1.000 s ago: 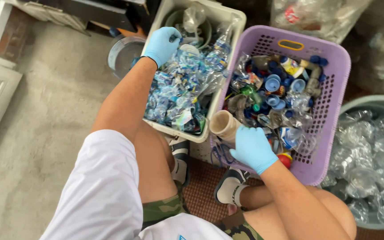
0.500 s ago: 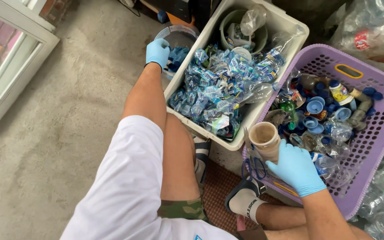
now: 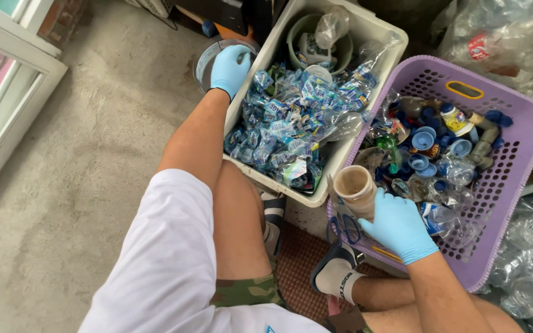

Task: The person sorts plastic waste by hand, moving items between a white bin and a purple basket. They use scissors to cut a green plastic bottle and place the pieces into the basket.

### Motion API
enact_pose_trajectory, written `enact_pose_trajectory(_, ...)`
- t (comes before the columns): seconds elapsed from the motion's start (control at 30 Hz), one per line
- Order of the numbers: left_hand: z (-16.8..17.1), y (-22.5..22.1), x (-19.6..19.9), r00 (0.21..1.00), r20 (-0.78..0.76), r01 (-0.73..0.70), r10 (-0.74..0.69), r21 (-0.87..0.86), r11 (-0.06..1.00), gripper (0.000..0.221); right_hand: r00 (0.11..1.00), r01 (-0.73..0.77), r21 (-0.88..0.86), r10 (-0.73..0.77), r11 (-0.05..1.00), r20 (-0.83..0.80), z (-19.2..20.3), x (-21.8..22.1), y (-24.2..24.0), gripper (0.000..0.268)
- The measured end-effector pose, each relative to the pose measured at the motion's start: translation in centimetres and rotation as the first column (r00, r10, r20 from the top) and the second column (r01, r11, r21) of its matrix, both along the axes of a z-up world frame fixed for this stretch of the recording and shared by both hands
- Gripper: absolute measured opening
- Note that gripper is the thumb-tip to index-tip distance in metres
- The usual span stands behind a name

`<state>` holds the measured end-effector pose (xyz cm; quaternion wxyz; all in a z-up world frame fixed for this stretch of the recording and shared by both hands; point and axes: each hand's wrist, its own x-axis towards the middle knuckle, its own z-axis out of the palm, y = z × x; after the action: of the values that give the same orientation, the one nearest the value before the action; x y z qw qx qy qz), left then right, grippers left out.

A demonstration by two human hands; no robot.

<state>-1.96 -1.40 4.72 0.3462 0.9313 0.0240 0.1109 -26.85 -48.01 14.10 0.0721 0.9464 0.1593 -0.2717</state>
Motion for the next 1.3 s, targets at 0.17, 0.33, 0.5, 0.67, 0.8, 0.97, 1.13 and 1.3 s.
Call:
enact_pose_trajectory(0.17,3.6,-10.2,-0.7,0.941,0.125,0.302,-0.313,0.100,0.948,0.021,0.999,-0.034,0.016,0.034,0.999,0.023,-0.3,-1.2,-0.4,0.062)
enact_pose_trajectory(0.33,3.8,-21.1,-1.4,0.766,0.196,0.588,-0.613,0.172,0.790,0.022,0.997,-0.046,0.069,0.042,0.997,0.058,-0.2,-2.8,-0.5,0.071)
enact_pose_trajectory(0.5,-0.7,-30.6,-2.0,0.669,0.153,0.693,-0.728,0.228,0.684,0.016,0.997,-0.067,0.087,0.062,0.994,0.055,-1.7,-3.7,-0.8,0.083)
enact_pose_trajectory(0.67,-0.8,-38.9,-3.5,0.546,-0.133,0.812,-0.827,0.326,0.484,0.015,0.999,-0.023,0.142,0.016,0.990,0.049,-2.2,-4.7,-0.3,0.071)
enact_pose_trajectory(0.8,-2.6,-43.8,-3.5,0.385,-0.367,0.859,-0.847,0.478,0.183,0.020,0.964,-0.174,0.200,0.125,0.964,0.235,-3.0,-5.5,0.0,0.044)
enact_pose_trajectory(0.97,-8.6,-47.9,-3.9,0.159,-0.460,0.789,-0.874,0.591,-0.167,0.014,0.948,-0.167,0.160,0.114,0.973,0.296,-4.5,-6.4,1.5,0.035)
enact_pose_trajectory(1.13,-14.4,-50.1,-4.9,0.078,-0.621,0.663,-0.780,0.617,-0.425,0.009,0.988,-0.143,0.060,0.146,0.988,-0.045,-2.5,-5.2,2.4,0.045)
enact_pose_trajectory(1.3,-15.1,-49.9,-5.4,0.151,-0.581,0.662,-0.799,0.660,-0.354,0.010,0.988,-0.081,0.039,0.085,0.996,-0.129,-2.1,-4.4,2.5,0.049)
